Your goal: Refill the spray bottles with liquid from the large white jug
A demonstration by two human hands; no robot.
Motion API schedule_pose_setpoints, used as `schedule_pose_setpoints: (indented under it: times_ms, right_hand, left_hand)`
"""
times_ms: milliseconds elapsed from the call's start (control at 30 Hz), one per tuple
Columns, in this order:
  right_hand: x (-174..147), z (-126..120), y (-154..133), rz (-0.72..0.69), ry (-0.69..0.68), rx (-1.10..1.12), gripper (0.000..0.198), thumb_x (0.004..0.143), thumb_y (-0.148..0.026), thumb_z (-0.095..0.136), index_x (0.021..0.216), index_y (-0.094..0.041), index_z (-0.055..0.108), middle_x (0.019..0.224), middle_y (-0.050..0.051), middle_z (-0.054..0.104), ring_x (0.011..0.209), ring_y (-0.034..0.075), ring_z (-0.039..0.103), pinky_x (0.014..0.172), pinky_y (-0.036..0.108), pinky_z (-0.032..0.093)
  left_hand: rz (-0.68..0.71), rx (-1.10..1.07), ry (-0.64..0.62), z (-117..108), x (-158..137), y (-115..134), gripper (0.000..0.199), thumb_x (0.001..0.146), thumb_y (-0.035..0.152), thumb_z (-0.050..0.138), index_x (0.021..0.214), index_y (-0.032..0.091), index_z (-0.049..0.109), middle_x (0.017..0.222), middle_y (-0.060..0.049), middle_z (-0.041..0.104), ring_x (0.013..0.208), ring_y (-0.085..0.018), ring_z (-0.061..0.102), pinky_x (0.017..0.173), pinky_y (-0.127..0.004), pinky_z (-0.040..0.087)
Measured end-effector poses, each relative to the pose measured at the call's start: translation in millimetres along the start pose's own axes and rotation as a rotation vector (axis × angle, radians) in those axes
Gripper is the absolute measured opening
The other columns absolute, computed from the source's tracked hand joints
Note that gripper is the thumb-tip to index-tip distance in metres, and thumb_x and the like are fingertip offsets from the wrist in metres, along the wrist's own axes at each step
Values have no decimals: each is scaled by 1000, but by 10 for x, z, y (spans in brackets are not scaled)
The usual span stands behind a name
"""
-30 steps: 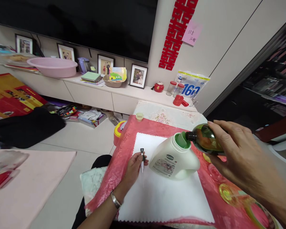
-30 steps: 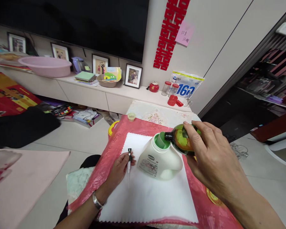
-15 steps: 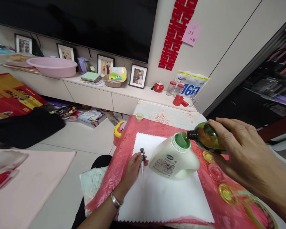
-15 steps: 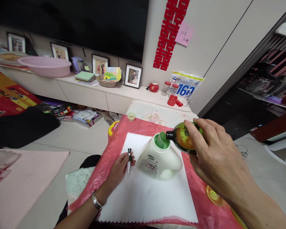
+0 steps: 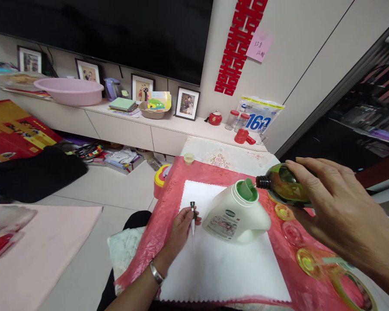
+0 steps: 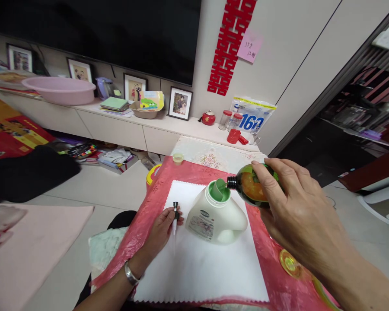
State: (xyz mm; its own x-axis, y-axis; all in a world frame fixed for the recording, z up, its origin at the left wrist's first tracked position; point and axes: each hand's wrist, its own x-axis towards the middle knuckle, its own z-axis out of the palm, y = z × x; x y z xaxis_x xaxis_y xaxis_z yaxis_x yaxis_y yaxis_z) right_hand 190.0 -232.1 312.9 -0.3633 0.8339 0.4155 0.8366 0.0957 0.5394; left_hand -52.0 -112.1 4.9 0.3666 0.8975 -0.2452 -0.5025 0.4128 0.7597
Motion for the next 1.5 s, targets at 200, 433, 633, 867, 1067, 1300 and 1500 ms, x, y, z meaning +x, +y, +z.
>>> schedule_pose_setpoints:
  times_ms: [200, 433, 633, 867, 1067, 1300, 1500]
  right_hand:
    - [-2, 4, 9, 0, -1, 3, 53, 96, -31, 45, 144, -8, 46, 137, 22, 49, 122, 41, 52, 97, 55, 52]
    - [42, -41, 4, -11, 1, -21, 52, 96, -30, 42, 143, -8, 45, 135, 23, 50, 120, 41, 52, 94, 56, 53]
    - [59, -72, 44, -63, 23, -54, 52, 95, -30, 41, 141, -7, 45, 133, 22, 51, 116, 41, 55, 91, 55, 55]
    - [75, -88, 58, -79, 32, -78, 52, 96, -32, 39, 141, -6, 46, 134, 23, 50, 116, 41, 55, 92, 55, 55]
    - [99, -121, 53, -100, 40, -93, 51, 95, -28, 40, 141, -6, 44, 133, 23, 51, 114, 41, 56, 88, 54, 56]
    - [119, -147, 60, -96, 39, -109, 51, 93, -25, 40, 140, -6, 46, 133, 23, 51, 114, 41, 56, 89, 54, 56]
    - [113, -166, 70, -92, 28, -127, 53, 92, -23, 40, 141, -6, 45, 134, 23, 51, 116, 42, 56, 87, 54, 57]
  left_hand:
    - [1, -13, -6, 5, -2, -1, 52, 68, 55, 89, 96, 14, 72, 89, -4, 72, 73, -17, 71, 74, -32, 57]
    - [-1, -19, 1, 1, 5, -11, 54, 67, 56, 90, 96, 14, 72, 87, -4, 72, 72, -16, 71, 72, -31, 58]
    - [5, -14, -9, -6, 10, -28, 55, 67, 57, 90, 96, 14, 72, 88, -4, 72, 73, -16, 71, 73, -31, 58]
    - [2, -8, -10, -19, 23, -36, 54, 67, 57, 90, 97, 14, 73, 88, -4, 72, 73, -16, 71, 73, -30, 58]
    - [4, -10, -12, -24, 19, -46, 55, 68, 57, 90, 98, 14, 73, 88, -3, 73, 73, -16, 72, 74, -30, 57]
    - [0, -21, -14, -29, 12, -30, 56, 66, 57, 90, 98, 14, 73, 88, -4, 73, 73, -16, 71, 73, -31, 58]
    - [-3, -26, -13, -29, 16, -36, 54, 67, 56, 90, 96, 14, 73, 89, -4, 73, 73, -17, 72, 73, -32, 58]
